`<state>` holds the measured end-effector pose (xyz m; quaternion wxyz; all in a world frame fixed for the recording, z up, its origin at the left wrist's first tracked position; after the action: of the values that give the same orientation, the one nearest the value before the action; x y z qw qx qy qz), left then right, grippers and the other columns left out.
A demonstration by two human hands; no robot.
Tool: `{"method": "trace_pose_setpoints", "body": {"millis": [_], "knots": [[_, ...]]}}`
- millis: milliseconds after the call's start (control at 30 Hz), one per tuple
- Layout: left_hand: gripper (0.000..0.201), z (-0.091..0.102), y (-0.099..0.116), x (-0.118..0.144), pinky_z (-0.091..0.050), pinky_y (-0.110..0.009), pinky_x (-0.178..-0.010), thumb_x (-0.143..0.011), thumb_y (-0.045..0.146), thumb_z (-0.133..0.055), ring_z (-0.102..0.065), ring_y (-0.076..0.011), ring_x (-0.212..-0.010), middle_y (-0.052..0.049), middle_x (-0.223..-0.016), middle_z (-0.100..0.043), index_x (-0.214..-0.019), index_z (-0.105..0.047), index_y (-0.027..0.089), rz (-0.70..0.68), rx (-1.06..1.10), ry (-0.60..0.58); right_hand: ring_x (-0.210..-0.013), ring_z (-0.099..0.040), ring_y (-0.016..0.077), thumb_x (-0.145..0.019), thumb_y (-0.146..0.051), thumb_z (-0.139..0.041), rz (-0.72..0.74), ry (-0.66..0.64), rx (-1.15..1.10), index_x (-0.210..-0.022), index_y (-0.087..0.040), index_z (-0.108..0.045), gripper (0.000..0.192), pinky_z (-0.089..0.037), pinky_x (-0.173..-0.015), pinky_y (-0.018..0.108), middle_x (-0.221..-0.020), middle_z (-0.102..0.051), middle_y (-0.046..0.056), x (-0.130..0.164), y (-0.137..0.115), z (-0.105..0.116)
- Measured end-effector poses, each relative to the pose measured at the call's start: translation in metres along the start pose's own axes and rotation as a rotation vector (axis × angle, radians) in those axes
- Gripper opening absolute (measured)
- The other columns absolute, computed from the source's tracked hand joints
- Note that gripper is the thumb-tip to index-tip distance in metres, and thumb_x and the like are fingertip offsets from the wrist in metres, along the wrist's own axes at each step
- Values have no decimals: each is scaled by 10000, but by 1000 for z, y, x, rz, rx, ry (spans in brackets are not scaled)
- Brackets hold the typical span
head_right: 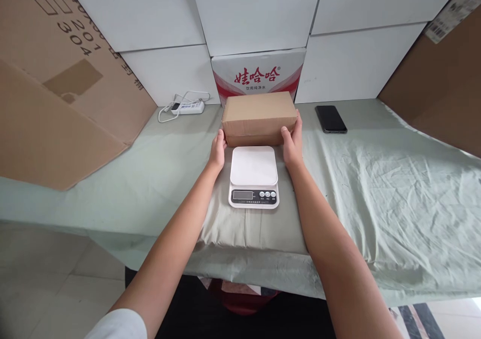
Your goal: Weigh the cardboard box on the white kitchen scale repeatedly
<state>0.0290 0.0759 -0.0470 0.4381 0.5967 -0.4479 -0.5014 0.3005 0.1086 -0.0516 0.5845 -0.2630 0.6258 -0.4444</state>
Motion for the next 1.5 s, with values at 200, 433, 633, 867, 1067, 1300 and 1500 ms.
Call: {"method": "trace_pose_setpoints", "body": {"millis": [200,433,633,867,1067,1300,1500], "knots": [[944,0,14,4,-340,-461,-1450,-982,927,-490,-418,-317,-1759,-88,-1809,-559,-1646,-612,267,-83,-15,12,-1826,-203,368,-839,-918,-599,92,20,28,-1770,-305,-295,1156,-161,-1512,625,-1896,-327,115,5,-26,-1],[941,3,32,25,-353,-449,-1439,-985,935,-472,-427,-315,-1754,-61,-1813,-557,-1674,-587,304,-133,-57,-18,-1788,-305,390,-840,-932,-605,135,9,29,-1763,-357,-299,1130,-203,-1494,675,-1882,-353,93,10,-57,6],[883,25,63,88,-342,-441,-1451,-1030,881,-451,-386,-319,-1775,-33,-1853,-502,-1717,-539,334,-159,-69,-31,-1730,-392,411,-934,-830,-622,156,-79,66,-1758,-384,-315,987,-314,-1437,731,-1852,-395,112,52,-91,23],[902,32,55,144,-370,-503,-1448,-1018,893,-438,-409,-358,-1762,-77,-1844,-510,-1712,-549,328,-131,-69,-75,-1732,-374,440,-965,-763,-623,170,-16,161,-1759,-352,-346,935,-369,-1395,752,-1795,-454,148,112,-97,42],[881,25,47,147,-378,-536,-1442,-1020,875,-466,-432,-376,-1748,-91,-1834,-523,-1708,-549,331,-119,-62,-83,-1676,-463,423,-1003,-691,-609,228,14,169,-1773,-403,-325,869,-373,-1384,752,-1783,-460,115,117,-86,43],[852,28,50,149,-348,-549,-1453,-1057,833,-433,-426,-375,-1748,-96,-1840,-512,-1739,-500,326,-142,-74,-119,-1658,-488,414,-981,-741,-609,200,25,176,-1760,-381,-346,898,-400,-1382,716,-1790,-454,116,120,-87,44],[908,28,50,147,-358,-545,-1446,-1014,888,-455,-427,-388,-1748,-119,-1827,-528,-1698,-558,300,-111,-93,-94,-1665,-479,432,-975,-728,-626,222,33,179,-1748,-424,-375,868,-385,-1373,758,-1744,-508,104,120,-85,44]]}}
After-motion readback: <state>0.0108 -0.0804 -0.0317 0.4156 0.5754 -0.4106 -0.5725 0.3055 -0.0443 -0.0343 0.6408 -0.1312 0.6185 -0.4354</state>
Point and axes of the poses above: each hand's wrist, its own x-axis away from the middle knuckle, its own z-axis out of the back of the hand, y = z × x, the point moved 2 cm from there along -x, towards the middle knuckle
